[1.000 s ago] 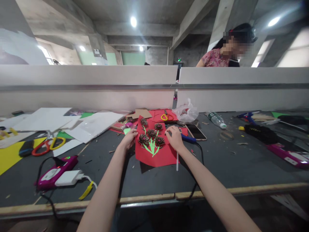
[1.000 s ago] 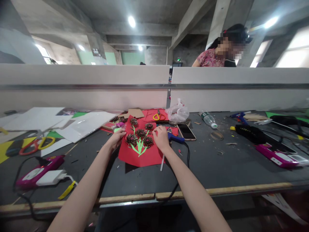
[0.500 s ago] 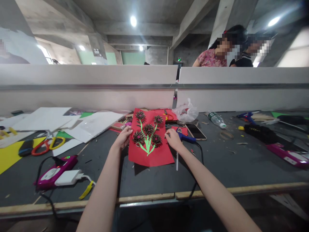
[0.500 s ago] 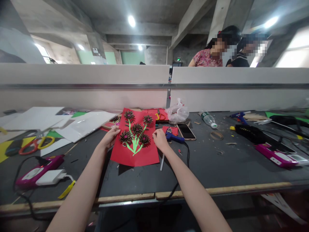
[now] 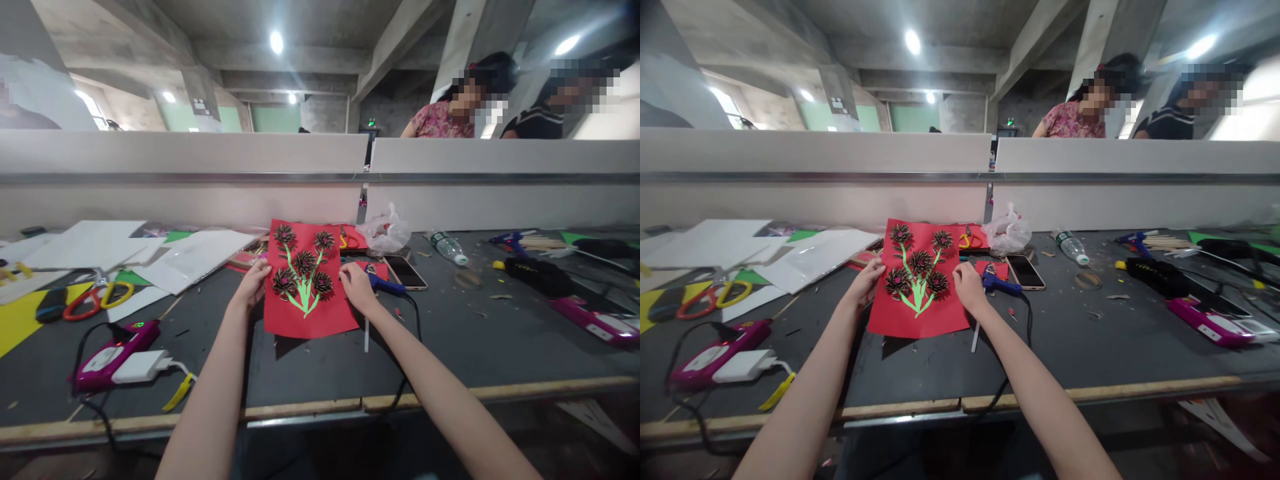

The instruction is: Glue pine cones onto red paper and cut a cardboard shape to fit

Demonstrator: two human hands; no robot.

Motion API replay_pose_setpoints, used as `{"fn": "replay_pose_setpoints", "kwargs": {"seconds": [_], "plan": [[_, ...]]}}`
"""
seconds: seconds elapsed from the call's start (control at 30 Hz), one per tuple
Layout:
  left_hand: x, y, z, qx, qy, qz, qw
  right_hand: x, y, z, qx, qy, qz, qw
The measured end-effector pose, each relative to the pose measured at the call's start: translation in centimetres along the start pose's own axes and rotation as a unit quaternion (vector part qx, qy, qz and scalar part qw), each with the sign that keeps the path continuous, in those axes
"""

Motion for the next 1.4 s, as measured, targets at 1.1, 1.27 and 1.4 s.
{"fn": "replay_pose_setpoints", "kwargs": {"seconds": [1.1, 1.27, 1.4], "plan": [[2.1, -8.5, 1.0, -0.330, -0.061, 0.211, 0.918, 1.2, -0.8, 1.9, -0.194, -0.064, 0.064, 0.977], [2.2, -8.4, 1.5, -0.322, -0.048, 0.188, 0.927, 1.5, -1.4, 1.8, -0.231, -0.084, 0.077, 0.966], [1.9, -8.1, 1.4, -0.324, -0.063, 0.184, 0.926, 1.5, -1.4, 2.0, -0.239, -0.084, 0.082, 0.964]]}}
Point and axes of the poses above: each hand's wrist, its own x-axis away from the middle knuckle, its own y-axis out of the back of the hand, z = x × y, the point moved 1 cm from there along -x, towards the middle knuckle, and after that the axes turned 4 degrees about -y, right-handed, at the moved point
